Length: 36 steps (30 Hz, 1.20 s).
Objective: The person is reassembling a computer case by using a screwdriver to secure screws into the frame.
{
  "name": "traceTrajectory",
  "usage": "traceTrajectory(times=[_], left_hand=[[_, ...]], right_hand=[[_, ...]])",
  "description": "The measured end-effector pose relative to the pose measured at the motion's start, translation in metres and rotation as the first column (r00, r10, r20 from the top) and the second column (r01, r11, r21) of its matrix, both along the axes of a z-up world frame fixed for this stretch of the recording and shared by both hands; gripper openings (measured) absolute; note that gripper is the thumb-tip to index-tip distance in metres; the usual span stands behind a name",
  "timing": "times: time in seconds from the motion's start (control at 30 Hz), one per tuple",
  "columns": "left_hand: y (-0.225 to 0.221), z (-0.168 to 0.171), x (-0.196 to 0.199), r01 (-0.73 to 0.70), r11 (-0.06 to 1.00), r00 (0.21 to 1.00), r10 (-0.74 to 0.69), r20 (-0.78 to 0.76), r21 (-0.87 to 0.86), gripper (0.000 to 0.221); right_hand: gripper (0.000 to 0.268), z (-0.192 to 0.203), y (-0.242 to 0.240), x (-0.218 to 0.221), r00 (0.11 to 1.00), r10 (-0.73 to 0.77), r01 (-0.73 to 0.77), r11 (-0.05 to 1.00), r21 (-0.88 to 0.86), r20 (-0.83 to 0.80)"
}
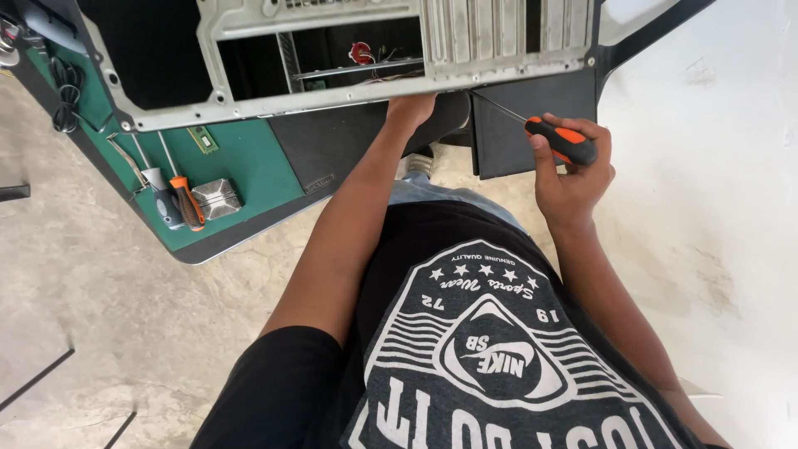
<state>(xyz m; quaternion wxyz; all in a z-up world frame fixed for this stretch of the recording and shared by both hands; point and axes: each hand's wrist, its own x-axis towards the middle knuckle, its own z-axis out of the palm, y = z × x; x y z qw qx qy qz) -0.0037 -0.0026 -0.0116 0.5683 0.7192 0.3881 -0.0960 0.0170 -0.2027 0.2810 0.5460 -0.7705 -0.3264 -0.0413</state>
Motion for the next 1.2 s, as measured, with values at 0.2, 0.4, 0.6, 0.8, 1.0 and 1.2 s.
traceTrajectory(times=[0.2, 0.4, 0.6, 0.8, 1.0, 1.2], left_hand=[[-0.004, -0.011, -0.002, 0.028, 1.000, 1.000, -0.028, -0.003, -0.008, 0.054], [-0.006, -0.020, -0.002, 0.056, 0.998, 0.998, -0.056, -0.008, -0.010, 0.055], [-0.005, -0.031, -0.002, 0.088, 0.996, 0.996, -0.088, -0.014, -0.011, 0.057], [-0.006, -0.042, -0.004, 0.124, 0.992, 0.992, -0.124, -0.020, -0.016, 0.058], [-0.006, -0.012, -0.011, 0.221, 0.975, 0.974, -0.219, -0.052, 0.026, 0.060], [0.002, 0.062, -0.021, 0.378, 0.913, 0.926, -0.369, -0.086, 0.153, 0.061]], right_hand=[[0.028, 0.000, 0.002, 0.001, 1.000, 0.009, -0.009, 1.000, -0.010, 0.006], [0.029, 0.004, 0.005, -0.002, 1.000, 0.015, -0.015, 1.000, -0.016, -0.009], [0.029, 0.001, 0.004, 0.001, 1.000, 0.015, -0.015, 1.000, -0.016, -0.010], [0.035, -0.008, 0.003, 0.006, 0.999, 0.001, 0.000, 1.000, 0.016, -0.046], [0.046, -0.007, 0.019, 0.010, 0.990, -0.016, 0.022, 0.999, 0.048, -0.141], [0.038, 0.001, 0.045, 0.018, 0.975, 0.053, -0.051, 0.999, 0.017, -0.218]])
